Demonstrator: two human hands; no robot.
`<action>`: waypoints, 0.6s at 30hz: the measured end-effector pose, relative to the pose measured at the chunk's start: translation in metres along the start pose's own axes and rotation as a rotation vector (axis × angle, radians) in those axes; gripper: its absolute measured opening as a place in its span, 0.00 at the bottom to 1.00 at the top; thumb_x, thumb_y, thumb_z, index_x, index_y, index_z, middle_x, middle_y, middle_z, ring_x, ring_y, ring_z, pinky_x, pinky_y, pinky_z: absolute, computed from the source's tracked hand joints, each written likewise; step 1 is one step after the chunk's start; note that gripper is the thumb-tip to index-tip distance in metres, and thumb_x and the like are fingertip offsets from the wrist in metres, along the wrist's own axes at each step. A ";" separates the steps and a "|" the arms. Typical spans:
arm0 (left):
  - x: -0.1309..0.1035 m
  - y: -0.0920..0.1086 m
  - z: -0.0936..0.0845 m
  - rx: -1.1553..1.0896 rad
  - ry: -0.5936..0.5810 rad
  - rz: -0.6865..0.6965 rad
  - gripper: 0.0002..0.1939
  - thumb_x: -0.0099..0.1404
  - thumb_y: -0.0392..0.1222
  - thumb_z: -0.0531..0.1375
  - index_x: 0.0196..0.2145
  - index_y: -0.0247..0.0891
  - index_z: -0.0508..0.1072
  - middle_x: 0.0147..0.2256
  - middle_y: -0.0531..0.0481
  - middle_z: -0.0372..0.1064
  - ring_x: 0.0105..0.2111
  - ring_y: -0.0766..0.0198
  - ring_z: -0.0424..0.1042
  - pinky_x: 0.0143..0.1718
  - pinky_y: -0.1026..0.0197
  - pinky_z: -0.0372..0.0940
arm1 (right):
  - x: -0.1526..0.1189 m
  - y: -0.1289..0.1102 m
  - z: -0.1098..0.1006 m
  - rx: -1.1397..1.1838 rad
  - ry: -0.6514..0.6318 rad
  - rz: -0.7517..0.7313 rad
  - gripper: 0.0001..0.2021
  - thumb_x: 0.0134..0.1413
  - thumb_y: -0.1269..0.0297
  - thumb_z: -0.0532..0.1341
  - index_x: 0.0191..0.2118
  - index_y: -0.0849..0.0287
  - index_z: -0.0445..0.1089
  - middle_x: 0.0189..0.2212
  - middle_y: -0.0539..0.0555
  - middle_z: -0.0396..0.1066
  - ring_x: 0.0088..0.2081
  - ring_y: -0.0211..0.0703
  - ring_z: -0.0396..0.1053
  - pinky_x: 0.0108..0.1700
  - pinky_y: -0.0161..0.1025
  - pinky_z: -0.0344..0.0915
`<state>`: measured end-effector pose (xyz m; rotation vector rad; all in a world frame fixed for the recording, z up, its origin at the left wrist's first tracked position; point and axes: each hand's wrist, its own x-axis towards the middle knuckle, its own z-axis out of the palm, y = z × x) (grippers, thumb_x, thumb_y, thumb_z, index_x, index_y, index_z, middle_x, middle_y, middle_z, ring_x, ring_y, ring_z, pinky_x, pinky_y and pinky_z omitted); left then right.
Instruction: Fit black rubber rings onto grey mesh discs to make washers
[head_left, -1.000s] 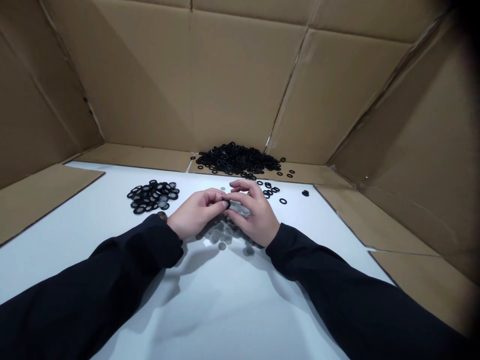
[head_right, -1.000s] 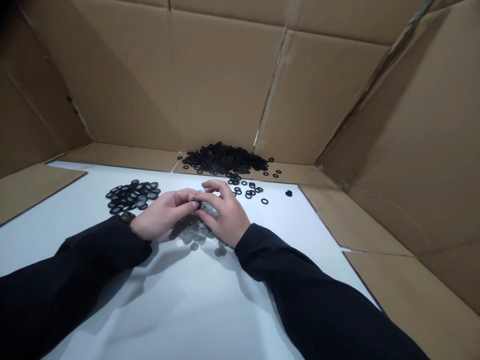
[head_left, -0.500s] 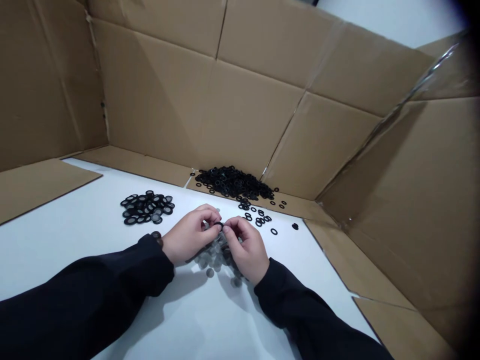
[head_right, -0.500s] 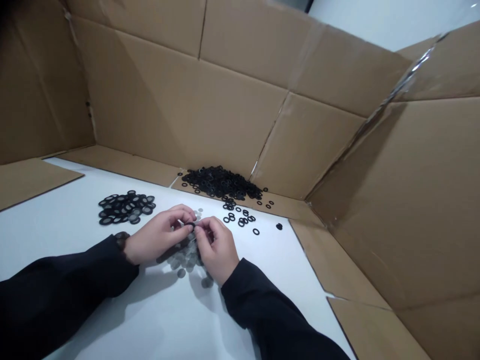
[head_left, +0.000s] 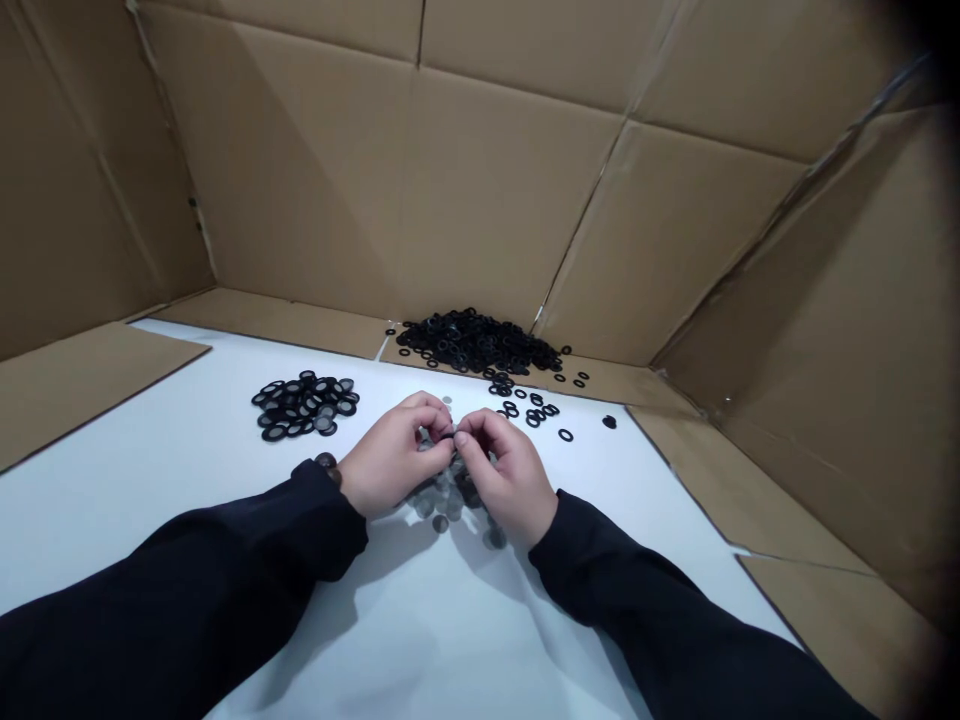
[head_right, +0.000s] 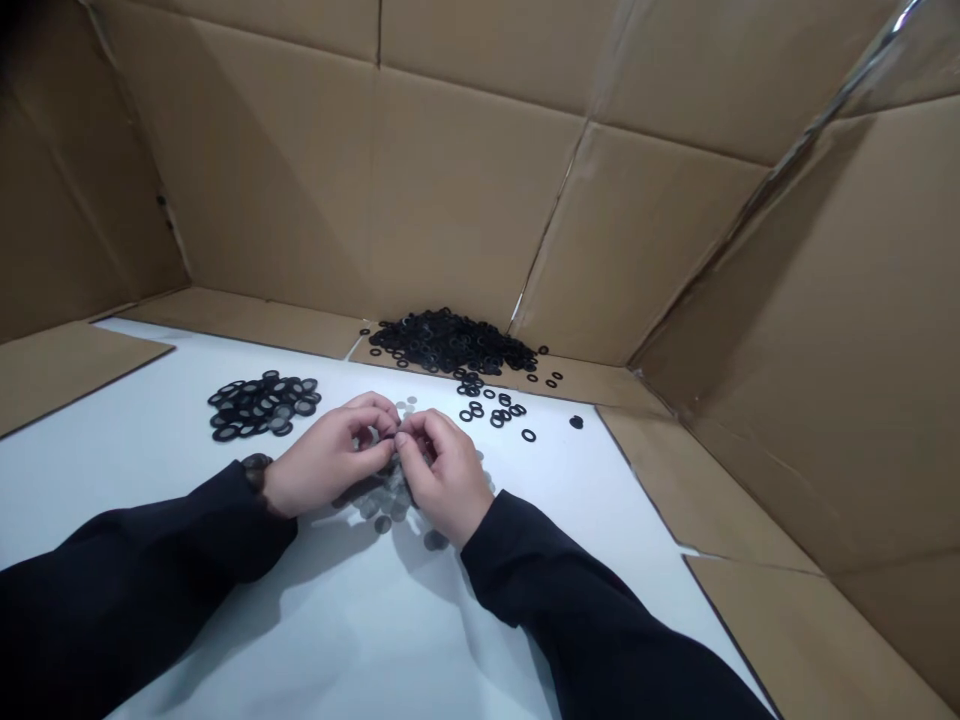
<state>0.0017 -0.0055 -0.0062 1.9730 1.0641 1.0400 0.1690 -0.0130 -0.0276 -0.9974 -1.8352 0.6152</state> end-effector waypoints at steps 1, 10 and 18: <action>0.000 0.001 0.000 0.000 -0.005 -0.001 0.05 0.60 0.36 0.58 0.28 0.37 0.72 0.41 0.48 0.65 0.38 0.63 0.67 0.38 0.62 0.62 | 0.000 0.000 0.000 0.012 0.000 0.008 0.06 0.62 0.63 0.55 0.35 0.58 0.65 0.30 0.50 0.64 0.30 0.38 0.61 0.34 0.37 0.60; 0.004 0.005 0.000 -0.031 0.006 -0.013 0.05 0.62 0.38 0.57 0.29 0.37 0.71 0.43 0.47 0.65 0.42 0.61 0.67 0.41 0.60 0.63 | 0.001 0.001 -0.003 0.101 0.005 0.051 0.06 0.62 0.62 0.55 0.35 0.58 0.64 0.29 0.49 0.63 0.29 0.37 0.60 0.32 0.36 0.59; 0.008 0.003 -0.001 -0.039 0.036 -0.005 0.05 0.63 0.38 0.56 0.30 0.38 0.70 0.42 0.46 0.66 0.44 0.59 0.68 0.47 0.58 0.64 | 0.001 0.002 -0.002 0.207 0.021 0.110 0.07 0.62 0.60 0.56 0.38 0.58 0.65 0.30 0.50 0.66 0.29 0.37 0.62 0.32 0.35 0.61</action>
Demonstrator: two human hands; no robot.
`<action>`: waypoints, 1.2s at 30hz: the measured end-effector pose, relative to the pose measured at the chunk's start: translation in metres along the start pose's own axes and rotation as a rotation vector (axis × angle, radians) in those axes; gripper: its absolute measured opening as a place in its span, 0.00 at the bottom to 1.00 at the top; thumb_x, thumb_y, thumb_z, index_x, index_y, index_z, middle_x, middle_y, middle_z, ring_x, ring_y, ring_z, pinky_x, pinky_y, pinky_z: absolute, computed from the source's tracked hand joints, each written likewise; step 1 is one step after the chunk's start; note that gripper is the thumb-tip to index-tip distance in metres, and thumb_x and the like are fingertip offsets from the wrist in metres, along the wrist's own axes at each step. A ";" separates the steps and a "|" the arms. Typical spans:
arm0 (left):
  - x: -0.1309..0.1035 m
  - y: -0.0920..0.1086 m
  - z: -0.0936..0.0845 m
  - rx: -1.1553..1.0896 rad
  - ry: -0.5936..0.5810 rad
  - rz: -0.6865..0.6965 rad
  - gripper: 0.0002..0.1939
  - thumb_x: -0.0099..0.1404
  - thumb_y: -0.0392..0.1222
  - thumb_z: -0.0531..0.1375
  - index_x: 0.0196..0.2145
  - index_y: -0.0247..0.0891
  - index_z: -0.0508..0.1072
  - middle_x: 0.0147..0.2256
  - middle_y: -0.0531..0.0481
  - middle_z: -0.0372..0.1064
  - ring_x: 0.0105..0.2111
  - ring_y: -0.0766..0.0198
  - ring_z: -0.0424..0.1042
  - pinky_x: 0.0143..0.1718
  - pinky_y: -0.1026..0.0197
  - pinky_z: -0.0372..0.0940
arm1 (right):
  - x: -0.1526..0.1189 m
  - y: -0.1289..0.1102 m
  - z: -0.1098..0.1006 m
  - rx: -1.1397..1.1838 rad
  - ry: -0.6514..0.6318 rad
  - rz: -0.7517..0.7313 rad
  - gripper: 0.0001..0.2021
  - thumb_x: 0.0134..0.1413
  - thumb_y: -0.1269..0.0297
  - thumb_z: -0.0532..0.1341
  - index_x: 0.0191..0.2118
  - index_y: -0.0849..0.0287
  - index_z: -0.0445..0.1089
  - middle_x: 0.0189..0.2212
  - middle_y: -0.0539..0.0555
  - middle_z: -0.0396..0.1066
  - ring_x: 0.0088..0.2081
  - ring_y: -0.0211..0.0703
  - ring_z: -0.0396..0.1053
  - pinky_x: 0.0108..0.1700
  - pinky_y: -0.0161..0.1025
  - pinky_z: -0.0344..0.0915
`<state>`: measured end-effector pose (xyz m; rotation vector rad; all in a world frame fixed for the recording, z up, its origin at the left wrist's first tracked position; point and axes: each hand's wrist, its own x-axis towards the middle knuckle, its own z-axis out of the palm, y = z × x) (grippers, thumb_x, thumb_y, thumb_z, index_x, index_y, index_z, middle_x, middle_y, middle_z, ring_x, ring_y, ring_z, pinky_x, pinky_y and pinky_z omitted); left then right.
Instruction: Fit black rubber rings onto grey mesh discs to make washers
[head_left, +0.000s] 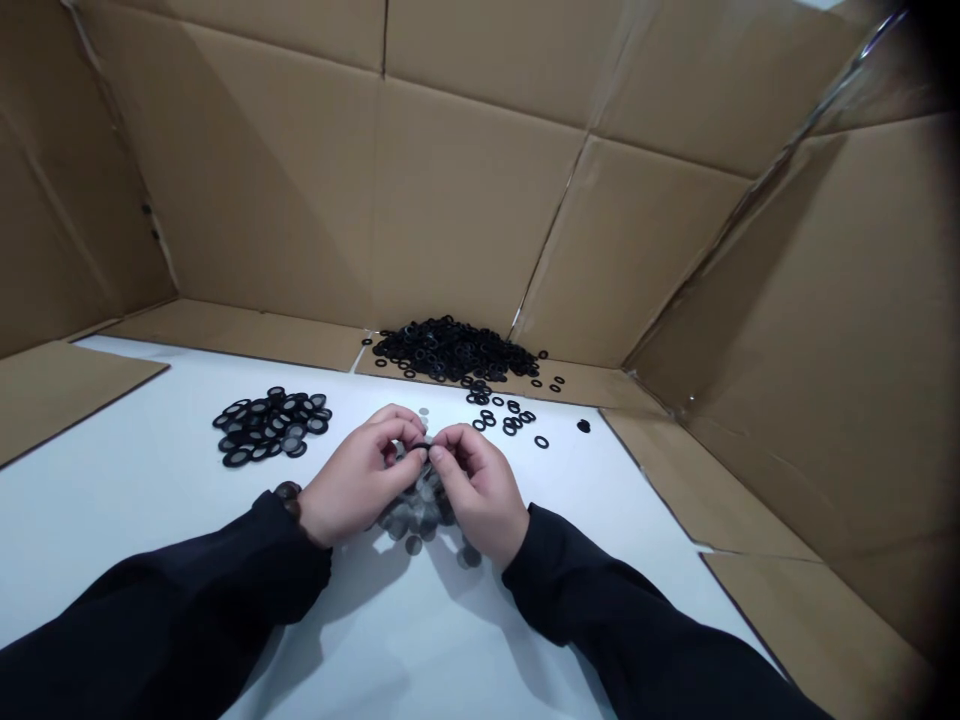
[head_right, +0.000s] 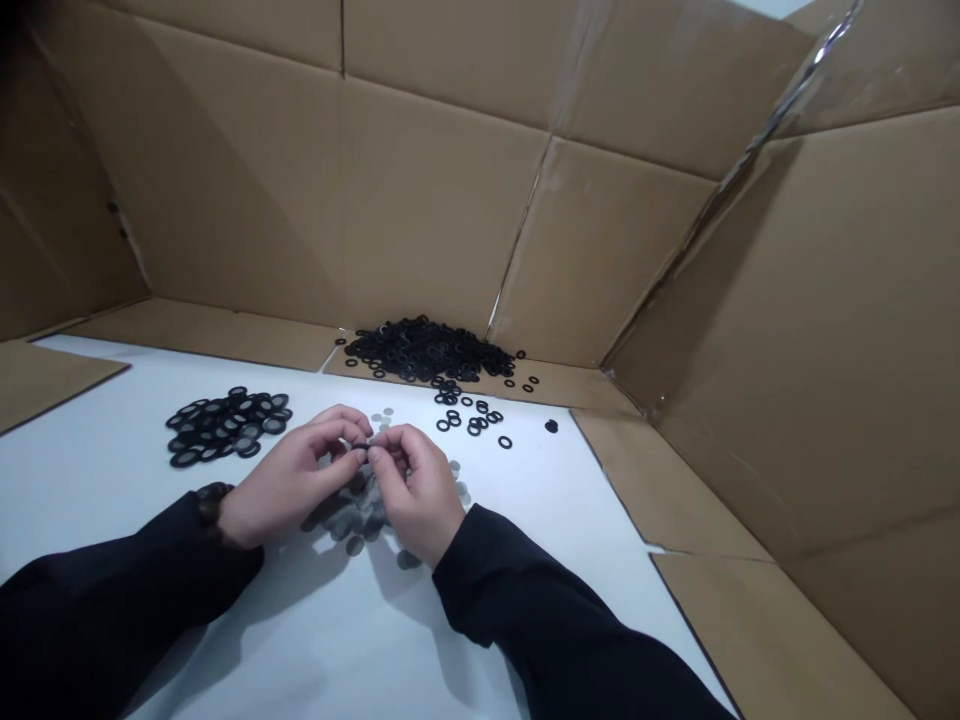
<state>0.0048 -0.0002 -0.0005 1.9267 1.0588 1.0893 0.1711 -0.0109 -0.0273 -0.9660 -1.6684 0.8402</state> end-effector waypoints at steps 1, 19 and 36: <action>0.000 0.000 0.000 0.000 0.013 0.001 0.05 0.63 0.38 0.56 0.30 0.38 0.70 0.42 0.46 0.66 0.44 0.59 0.68 0.47 0.58 0.64 | 0.000 0.000 0.001 -0.006 -0.002 -0.002 0.07 0.61 0.60 0.57 0.39 0.58 0.66 0.31 0.51 0.66 0.30 0.37 0.62 0.33 0.35 0.62; 0.001 -0.004 0.002 -0.041 -0.009 -0.006 0.06 0.62 0.42 0.59 0.31 0.37 0.72 0.43 0.46 0.66 0.41 0.60 0.68 0.40 0.59 0.64 | 0.002 0.004 -0.004 0.047 -0.006 0.036 0.07 0.63 0.60 0.55 0.37 0.57 0.64 0.28 0.49 0.62 0.28 0.36 0.59 0.31 0.35 0.59; 0.000 -0.008 -0.001 -0.394 -0.072 -0.180 0.11 0.63 0.46 0.61 0.33 0.35 0.74 0.42 0.47 0.67 0.41 0.61 0.67 0.44 0.59 0.64 | 0.005 0.013 -0.004 0.342 -0.065 0.184 0.12 0.58 0.53 0.60 0.37 0.57 0.66 0.25 0.48 0.62 0.27 0.36 0.60 0.30 0.36 0.59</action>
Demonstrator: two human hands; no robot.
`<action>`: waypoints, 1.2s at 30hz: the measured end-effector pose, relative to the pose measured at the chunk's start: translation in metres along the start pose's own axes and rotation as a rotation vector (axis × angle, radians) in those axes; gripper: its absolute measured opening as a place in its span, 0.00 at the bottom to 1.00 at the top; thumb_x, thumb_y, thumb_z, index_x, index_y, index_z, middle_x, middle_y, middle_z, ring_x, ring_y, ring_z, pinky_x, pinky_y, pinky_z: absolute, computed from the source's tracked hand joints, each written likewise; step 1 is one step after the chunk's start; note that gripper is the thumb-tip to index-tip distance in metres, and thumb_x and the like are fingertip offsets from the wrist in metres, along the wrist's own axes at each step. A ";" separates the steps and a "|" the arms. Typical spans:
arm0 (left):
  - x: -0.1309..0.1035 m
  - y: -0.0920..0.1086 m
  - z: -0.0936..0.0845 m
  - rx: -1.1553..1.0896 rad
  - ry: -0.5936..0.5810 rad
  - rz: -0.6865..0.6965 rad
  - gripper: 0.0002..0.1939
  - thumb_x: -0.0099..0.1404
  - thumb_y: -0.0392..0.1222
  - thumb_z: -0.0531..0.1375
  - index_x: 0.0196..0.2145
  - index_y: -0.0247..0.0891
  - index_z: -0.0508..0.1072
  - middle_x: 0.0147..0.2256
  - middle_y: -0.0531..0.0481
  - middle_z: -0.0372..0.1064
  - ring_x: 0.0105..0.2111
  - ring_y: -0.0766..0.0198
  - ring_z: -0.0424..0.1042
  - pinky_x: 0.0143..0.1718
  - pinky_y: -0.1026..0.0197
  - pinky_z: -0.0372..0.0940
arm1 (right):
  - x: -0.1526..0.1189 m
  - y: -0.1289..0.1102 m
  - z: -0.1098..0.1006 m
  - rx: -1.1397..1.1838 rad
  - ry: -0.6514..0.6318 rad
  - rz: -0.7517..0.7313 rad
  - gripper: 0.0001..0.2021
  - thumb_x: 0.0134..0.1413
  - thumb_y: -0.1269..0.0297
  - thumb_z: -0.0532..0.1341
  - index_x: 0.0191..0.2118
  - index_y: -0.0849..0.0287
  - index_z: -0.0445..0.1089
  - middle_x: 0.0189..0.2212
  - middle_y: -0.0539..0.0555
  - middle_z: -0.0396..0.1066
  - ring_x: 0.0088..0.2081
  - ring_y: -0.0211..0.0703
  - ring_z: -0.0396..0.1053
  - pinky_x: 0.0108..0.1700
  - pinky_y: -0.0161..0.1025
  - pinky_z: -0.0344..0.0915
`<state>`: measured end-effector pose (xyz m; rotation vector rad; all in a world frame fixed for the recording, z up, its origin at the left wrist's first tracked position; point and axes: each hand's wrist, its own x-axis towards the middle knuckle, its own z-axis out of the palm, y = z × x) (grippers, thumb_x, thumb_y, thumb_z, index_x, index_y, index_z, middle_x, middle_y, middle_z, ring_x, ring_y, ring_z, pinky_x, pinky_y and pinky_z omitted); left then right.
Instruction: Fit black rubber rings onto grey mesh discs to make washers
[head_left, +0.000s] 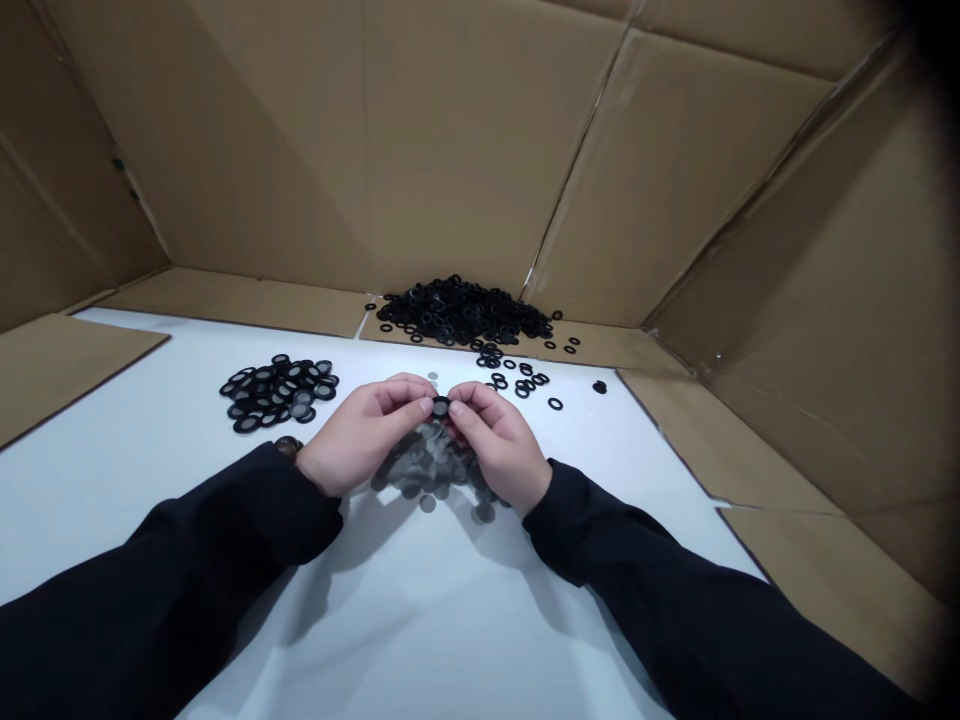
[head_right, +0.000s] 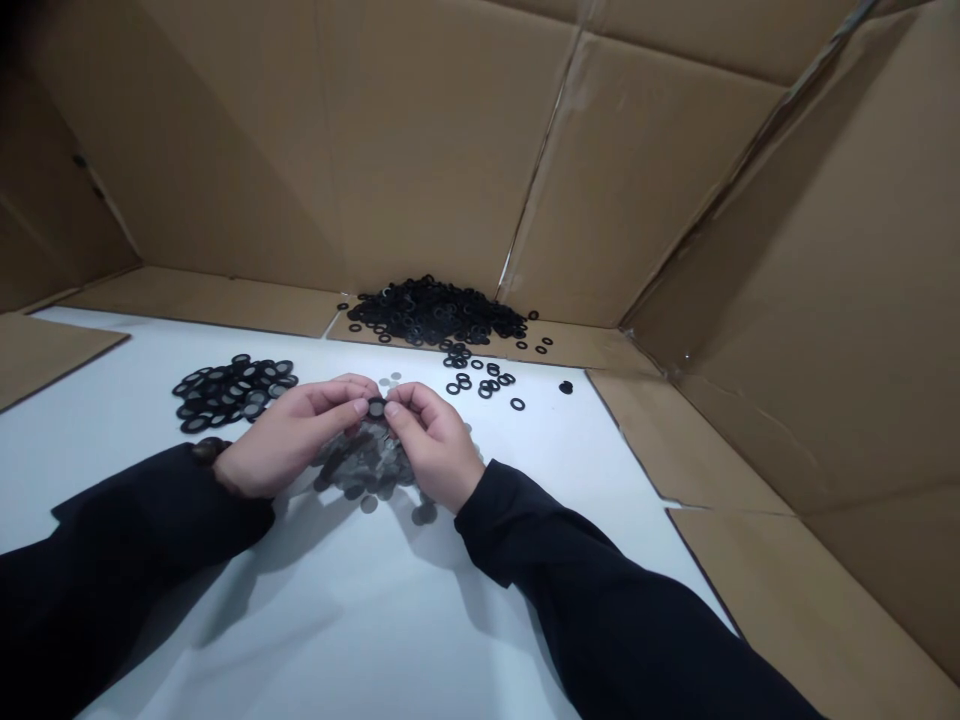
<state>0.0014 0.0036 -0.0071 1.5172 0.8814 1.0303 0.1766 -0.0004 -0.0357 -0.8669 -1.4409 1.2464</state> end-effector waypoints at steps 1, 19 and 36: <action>0.000 0.000 0.000 -0.021 -0.008 -0.020 0.11 0.63 0.47 0.61 0.34 0.36 0.74 0.41 0.47 0.67 0.39 0.62 0.66 0.42 0.60 0.65 | 0.000 0.000 0.000 0.006 -0.009 0.003 0.12 0.58 0.53 0.60 0.38 0.57 0.66 0.26 0.48 0.62 0.27 0.36 0.60 0.30 0.35 0.59; -0.001 0.006 0.004 0.228 0.072 0.114 0.08 0.63 0.43 0.59 0.33 0.36 0.75 0.41 0.46 0.68 0.44 0.59 0.68 0.49 0.57 0.62 | 0.000 0.001 0.002 -0.100 0.089 -0.046 0.09 0.58 0.57 0.61 0.36 0.58 0.65 0.26 0.46 0.62 0.26 0.34 0.59 0.28 0.33 0.58; -0.001 0.001 0.004 0.212 0.000 0.037 0.08 0.63 0.44 0.57 0.31 0.39 0.71 0.37 0.49 0.65 0.39 0.59 0.68 0.42 0.58 0.64 | 0.000 -0.002 -0.001 -0.795 0.072 -0.647 0.14 0.50 0.74 0.62 0.43 0.55 0.69 0.39 0.54 0.65 0.40 0.42 0.67 0.41 0.40 0.69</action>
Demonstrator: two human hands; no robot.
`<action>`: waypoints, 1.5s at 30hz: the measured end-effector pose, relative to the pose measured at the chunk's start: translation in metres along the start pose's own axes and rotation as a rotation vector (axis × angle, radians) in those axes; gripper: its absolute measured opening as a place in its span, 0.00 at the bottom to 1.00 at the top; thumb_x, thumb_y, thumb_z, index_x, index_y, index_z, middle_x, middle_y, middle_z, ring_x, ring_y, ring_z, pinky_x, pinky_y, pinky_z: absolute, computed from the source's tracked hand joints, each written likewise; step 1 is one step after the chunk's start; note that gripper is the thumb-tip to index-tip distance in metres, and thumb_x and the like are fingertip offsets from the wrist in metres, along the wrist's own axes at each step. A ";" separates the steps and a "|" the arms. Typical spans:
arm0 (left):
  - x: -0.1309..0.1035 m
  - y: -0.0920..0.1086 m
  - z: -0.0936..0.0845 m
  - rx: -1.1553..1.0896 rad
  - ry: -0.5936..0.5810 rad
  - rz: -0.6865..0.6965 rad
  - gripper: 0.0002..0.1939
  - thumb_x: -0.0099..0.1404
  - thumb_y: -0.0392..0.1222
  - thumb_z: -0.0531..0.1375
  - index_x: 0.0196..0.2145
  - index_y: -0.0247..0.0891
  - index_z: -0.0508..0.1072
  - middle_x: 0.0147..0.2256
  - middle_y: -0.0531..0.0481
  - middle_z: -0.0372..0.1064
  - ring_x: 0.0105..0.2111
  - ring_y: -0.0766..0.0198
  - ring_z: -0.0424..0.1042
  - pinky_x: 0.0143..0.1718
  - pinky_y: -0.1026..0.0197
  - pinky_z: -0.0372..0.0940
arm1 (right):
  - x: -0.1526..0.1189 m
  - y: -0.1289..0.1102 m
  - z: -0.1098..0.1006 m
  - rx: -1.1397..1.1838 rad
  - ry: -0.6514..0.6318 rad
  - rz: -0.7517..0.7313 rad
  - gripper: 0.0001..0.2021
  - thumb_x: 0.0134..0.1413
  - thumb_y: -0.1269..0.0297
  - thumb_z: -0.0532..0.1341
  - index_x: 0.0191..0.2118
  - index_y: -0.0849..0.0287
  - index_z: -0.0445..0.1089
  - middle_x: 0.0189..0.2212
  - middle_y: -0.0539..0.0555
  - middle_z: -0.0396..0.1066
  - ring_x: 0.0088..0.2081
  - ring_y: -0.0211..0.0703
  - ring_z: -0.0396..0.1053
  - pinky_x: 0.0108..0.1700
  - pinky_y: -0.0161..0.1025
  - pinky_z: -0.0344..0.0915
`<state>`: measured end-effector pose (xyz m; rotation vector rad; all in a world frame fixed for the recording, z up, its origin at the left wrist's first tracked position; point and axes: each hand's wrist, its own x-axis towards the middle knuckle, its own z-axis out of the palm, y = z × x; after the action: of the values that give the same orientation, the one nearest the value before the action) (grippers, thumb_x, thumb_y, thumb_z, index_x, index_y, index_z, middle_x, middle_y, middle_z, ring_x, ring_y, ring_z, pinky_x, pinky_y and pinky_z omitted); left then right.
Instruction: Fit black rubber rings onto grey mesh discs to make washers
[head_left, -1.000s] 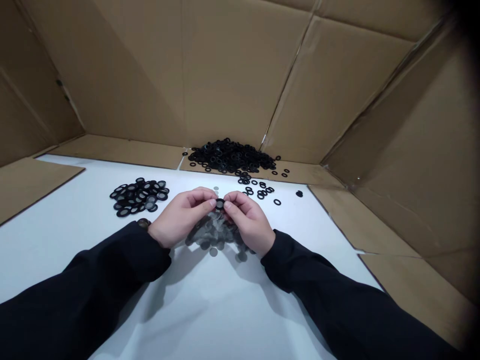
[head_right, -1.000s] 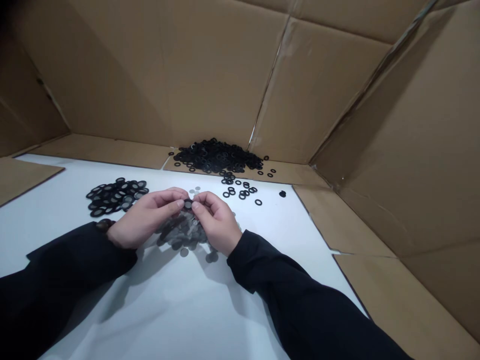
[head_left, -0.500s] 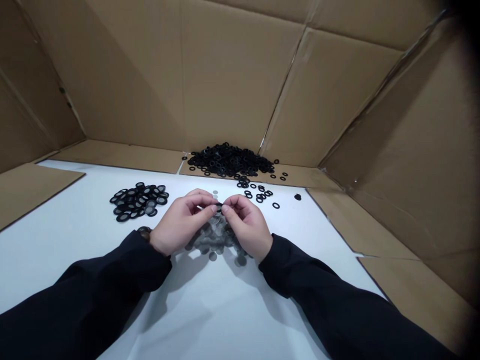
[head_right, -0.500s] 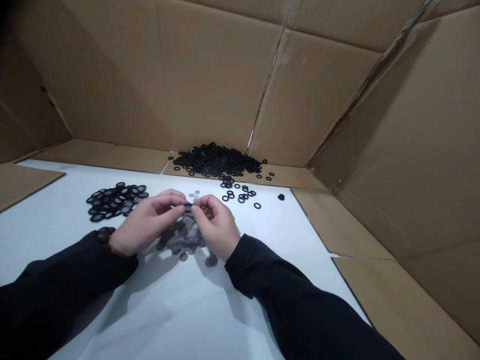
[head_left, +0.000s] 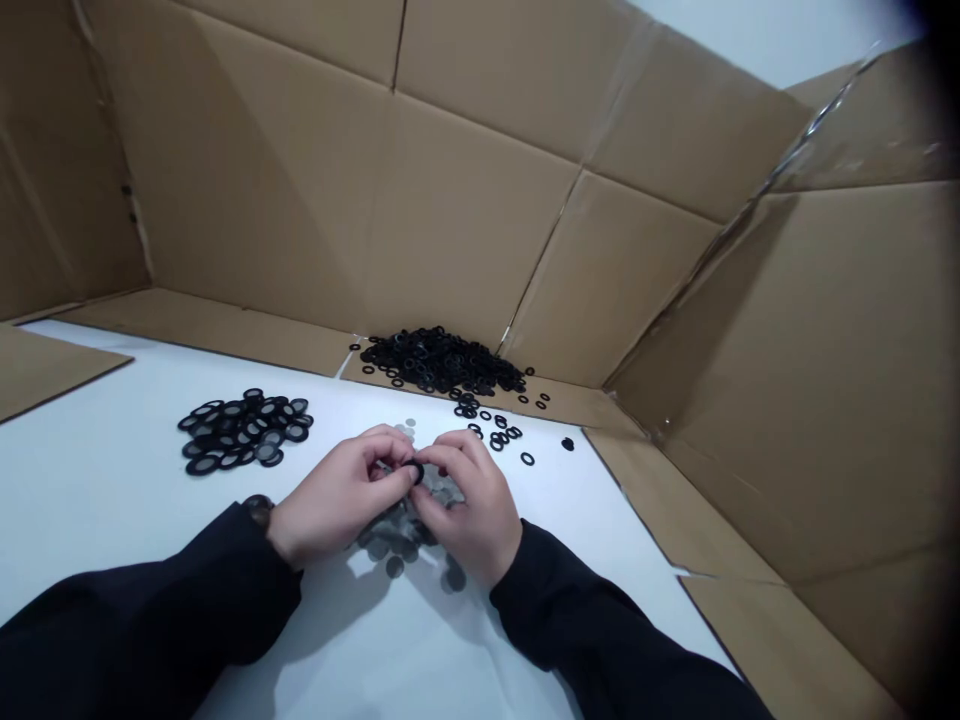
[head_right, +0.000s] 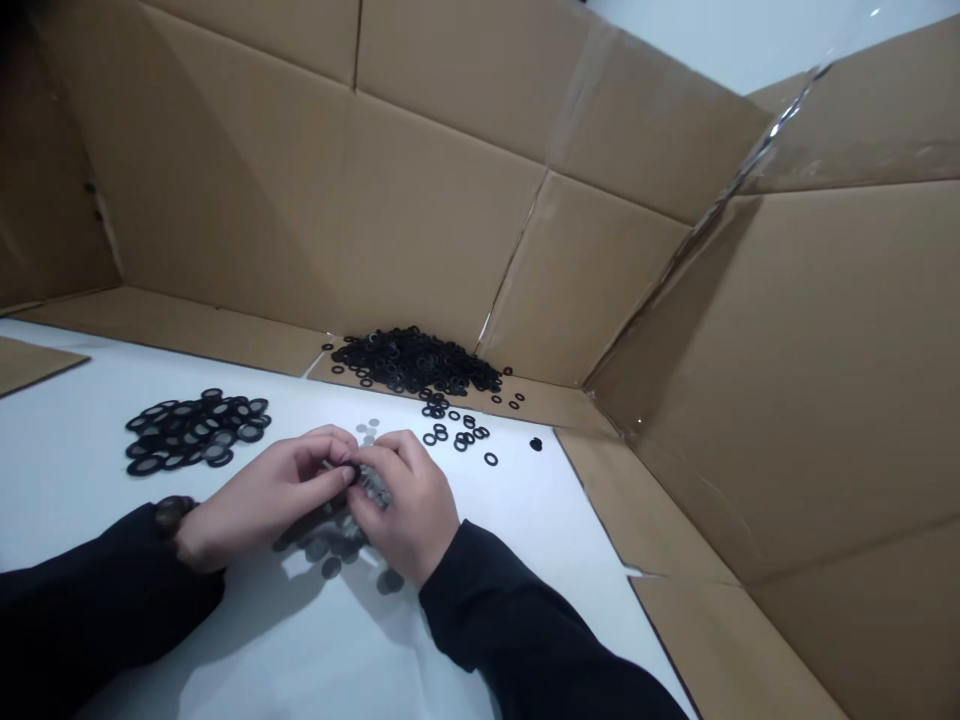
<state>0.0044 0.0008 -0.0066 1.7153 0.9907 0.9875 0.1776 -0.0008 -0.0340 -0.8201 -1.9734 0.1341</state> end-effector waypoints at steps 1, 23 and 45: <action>0.000 0.000 0.000 -0.004 0.007 -0.012 0.08 0.63 0.44 0.57 0.31 0.39 0.71 0.37 0.49 0.65 0.38 0.59 0.68 0.41 0.58 0.65 | 0.000 0.000 0.000 0.002 -0.003 -0.004 0.14 0.50 0.73 0.63 0.44 0.55 0.69 0.39 0.55 0.66 0.40 0.42 0.67 0.42 0.40 0.70; 0.000 0.003 0.002 0.029 -0.039 0.011 0.09 0.62 0.43 0.58 0.29 0.38 0.75 0.40 0.47 0.70 0.42 0.57 0.70 0.45 0.58 0.66 | -0.001 0.000 -0.002 -0.013 -0.001 -0.025 0.16 0.50 0.70 0.63 0.46 0.54 0.67 0.43 0.57 0.66 0.45 0.46 0.68 0.44 0.44 0.72; -0.001 0.003 0.000 -0.024 -0.051 -0.017 0.08 0.61 0.42 0.59 0.30 0.37 0.77 0.43 0.46 0.70 0.45 0.56 0.70 0.47 0.57 0.66 | -0.001 0.003 -0.004 0.092 -0.033 -0.075 0.16 0.53 0.72 0.61 0.48 0.52 0.69 0.46 0.57 0.64 0.49 0.47 0.66 0.51 0.48 0.68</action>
<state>0.0044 -0.0012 -0.0040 1.7017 0.9549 0.9369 0.1829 0.0003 -0.0339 -0.6871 -2.0104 0.1933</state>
